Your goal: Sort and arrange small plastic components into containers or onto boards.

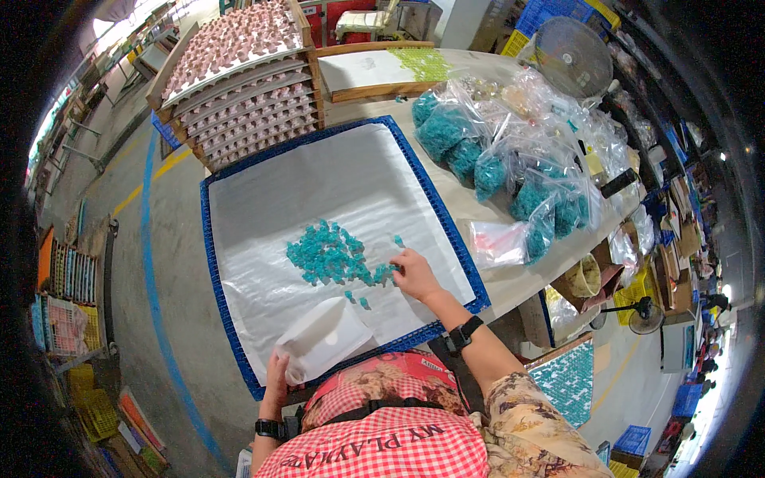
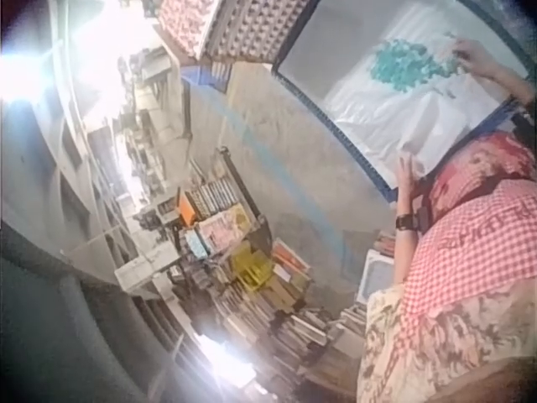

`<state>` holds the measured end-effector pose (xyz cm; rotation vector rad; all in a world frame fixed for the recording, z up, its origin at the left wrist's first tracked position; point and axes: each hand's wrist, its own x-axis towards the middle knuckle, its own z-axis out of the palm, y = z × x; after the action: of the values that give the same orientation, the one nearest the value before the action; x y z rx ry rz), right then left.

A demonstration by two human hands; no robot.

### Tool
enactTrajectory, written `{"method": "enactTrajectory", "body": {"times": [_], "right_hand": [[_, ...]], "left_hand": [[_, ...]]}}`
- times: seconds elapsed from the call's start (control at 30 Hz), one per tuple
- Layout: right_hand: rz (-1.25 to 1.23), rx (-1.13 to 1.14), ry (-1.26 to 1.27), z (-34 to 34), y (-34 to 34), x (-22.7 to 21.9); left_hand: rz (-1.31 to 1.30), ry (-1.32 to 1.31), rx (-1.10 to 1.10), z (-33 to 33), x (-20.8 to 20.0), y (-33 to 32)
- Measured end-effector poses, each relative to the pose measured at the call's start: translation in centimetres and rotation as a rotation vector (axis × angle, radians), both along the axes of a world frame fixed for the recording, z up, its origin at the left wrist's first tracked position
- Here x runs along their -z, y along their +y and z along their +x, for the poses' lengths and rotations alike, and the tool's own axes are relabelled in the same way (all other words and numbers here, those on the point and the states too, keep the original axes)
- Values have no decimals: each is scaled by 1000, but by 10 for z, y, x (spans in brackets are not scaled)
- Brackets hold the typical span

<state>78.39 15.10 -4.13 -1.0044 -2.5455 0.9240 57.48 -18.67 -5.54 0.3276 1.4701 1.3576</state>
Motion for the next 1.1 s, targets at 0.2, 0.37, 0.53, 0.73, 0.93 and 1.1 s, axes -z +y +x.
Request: {"method": "enactTrajectory", "body": {"times": [0.2,0.37,0.53,0.73,0.93,1.1], "right_hand": [[-93,189,158,3,1,1],[-474,183,334,-14,-16,-23],[-642,-147,349,-45,-61,-48],[-1086,-328,292,-63,-87,-63],[-1001,-410,111,-68,-86,-78],[-31,-195,70,-55,-31,-50]], "left_hand": [[1,51,17,0,-2,-2],[-29,35,19,2,-12,1],[-69,41,23,4,-29,9],[2,74,2,3,-6,1],[-75,-47,9,4,-18,4],[5,-9,-4,4,-14,2]]}}
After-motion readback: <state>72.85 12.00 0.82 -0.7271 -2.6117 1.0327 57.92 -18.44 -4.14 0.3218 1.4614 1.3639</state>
